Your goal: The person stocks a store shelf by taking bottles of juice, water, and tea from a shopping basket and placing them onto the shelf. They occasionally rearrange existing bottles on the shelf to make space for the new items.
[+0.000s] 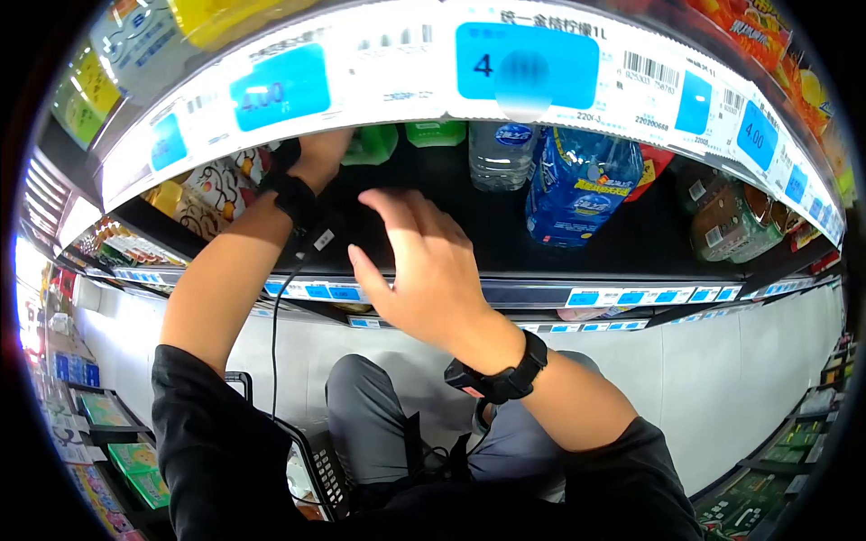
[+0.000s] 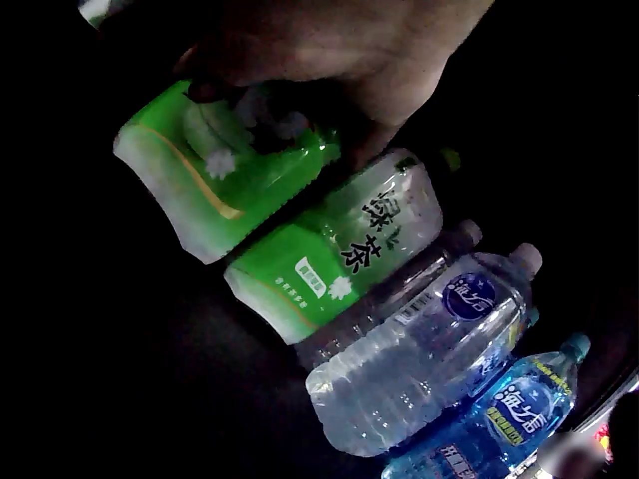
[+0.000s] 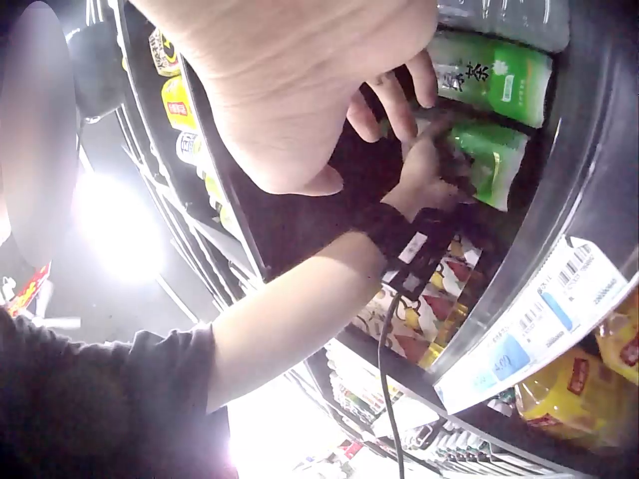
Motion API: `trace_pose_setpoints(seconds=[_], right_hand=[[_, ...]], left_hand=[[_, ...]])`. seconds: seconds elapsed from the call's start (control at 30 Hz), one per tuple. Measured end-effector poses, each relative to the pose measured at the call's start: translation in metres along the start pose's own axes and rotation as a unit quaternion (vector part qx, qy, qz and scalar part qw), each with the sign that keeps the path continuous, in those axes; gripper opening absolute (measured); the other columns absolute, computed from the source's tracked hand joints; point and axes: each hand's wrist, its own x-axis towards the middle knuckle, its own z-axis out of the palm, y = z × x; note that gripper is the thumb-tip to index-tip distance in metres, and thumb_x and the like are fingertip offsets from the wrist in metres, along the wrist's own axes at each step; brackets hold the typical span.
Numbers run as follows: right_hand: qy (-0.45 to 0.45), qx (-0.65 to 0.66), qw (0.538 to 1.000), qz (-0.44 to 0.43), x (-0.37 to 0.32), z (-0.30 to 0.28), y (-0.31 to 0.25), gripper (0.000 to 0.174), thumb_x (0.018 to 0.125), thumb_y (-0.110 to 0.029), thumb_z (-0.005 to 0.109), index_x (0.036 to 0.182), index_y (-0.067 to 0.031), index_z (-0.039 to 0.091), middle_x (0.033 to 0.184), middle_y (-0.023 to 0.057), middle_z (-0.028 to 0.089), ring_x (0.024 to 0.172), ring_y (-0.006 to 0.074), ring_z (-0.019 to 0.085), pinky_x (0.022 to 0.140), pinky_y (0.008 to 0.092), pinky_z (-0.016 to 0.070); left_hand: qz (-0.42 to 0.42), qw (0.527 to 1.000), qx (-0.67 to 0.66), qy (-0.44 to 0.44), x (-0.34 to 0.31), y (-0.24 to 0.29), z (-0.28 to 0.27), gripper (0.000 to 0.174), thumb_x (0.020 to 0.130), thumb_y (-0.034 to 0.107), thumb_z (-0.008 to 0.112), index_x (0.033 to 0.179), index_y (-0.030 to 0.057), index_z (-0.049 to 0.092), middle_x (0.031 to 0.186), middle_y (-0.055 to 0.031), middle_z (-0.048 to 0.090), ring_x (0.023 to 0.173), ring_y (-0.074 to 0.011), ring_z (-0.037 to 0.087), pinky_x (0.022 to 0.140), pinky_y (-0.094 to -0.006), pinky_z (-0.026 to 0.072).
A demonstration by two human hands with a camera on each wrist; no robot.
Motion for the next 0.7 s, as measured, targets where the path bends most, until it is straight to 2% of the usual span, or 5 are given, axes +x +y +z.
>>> trace_pose_setpoints(seconds=[0.13, 0.27, 0.43, 0.63, 0.7], right_hand=[[-0.004, 0.008, 1.000, -0.005, -0.012, 0.000, -0.001, 0.041, 0.081, -0.018, 0.065, 0.117, -0.0033, 0.054, 0.099, 0.0125, 0.060, 0.088, 0.0296, 0.059, 0.075, 0.0411, 0.0474], [-0.042, 0.000, 0.999, 0.009, -0.017, -0.001, -0.009, 0.037, 0.082, -0.019, 0.067, 0.115, -0.0058, 0.057, 0.091, 0.0105, 0.065, 0.074, 0.0295, 0.063, 0.068, 0.0384, 0.0490], [-0.061, -0.001, 0.998, -0.004, -0.022, 0.005, -0.012, 0.032, 0.082, -0.017, 0.067, 0.110, -0.0058, 0.057, 0.089, 0.0098, 0.064, 0.076, 0.0285, 0.064, 0.066, 0.0388, 0.0463], [-0.097, -0.009, 0.995, 0.008, -0.020, 0.021, -0.011, 0.027, 0.082, -0.017, 0.068, 0.105, -0.0083, 0.059, 0.089, 0.0097, 0.067, 0.078, 0.0283, 0.066, 0.068, 0.0381, 0.0500], [-0.122, -0.001, 0.992, 0.021, -0.016, 0.025, -0.007, 0.025, 0.082, -0.018, 0.069, 0.105, -0.0091, 0.060, 0.087, 0.0106, 0.068, 0.077, 0.0297, 0.067, 0.068, 0.0382, 0.0531]], left_hand=[[0.079, 0.994, 0.032, -0.071, 0.006, -0.005, 0.007, 0.044, 0.086, 0.028, 0.069, 0.121, 0.0028, 0.060, 0.119, -0.0109, 0.063, 0.110, -0.0265, 0.058, 0.098, -0.0364, 0.0425], [0.046, 0.997, 0.007, -0.053, 0.005, 0.023, 0.020, 0.057, 0.074, 0.028, 0.084, 0.117, -0.0019, 0.060, 0.113, -0.0166, 0.064, 0.105, -0.0267, 0.059, 0.094, -0.0359, 0.0464], [0.162, 0.986, 0.033, 0.020, 0.012, 0.022, 0.030, 0.077, 0.067, 0.031, 0.089, 0.120, -0.0074, 0.048, 0.115, -0.0207, 0.060, 0.110, -0.0297, 0.057, 0.096, -0.0369, 0.0467], [0.089, 0.996, -0.002, -0.018, 0.006, 0.024, 0.023, 0.089, 0.069, 0.025, 0.088, 0.132, -0.0020, 0.030, 0.125, -0.0188, 0.051, 0.115, -0.0296, 0.053, 0.097, -0.0352, 0.0463], [0.058, 0.989, -0.136, 0.004, -0.009, 0.022, 0.004, 0.074, 0.076, 0.017, 0.081, 0.131, -0.0012, 0.036, 0.124, -0.0168, 0.053, 0.115, -0.0251, 0.053, 0.098, -0.0323, 0.0446]])
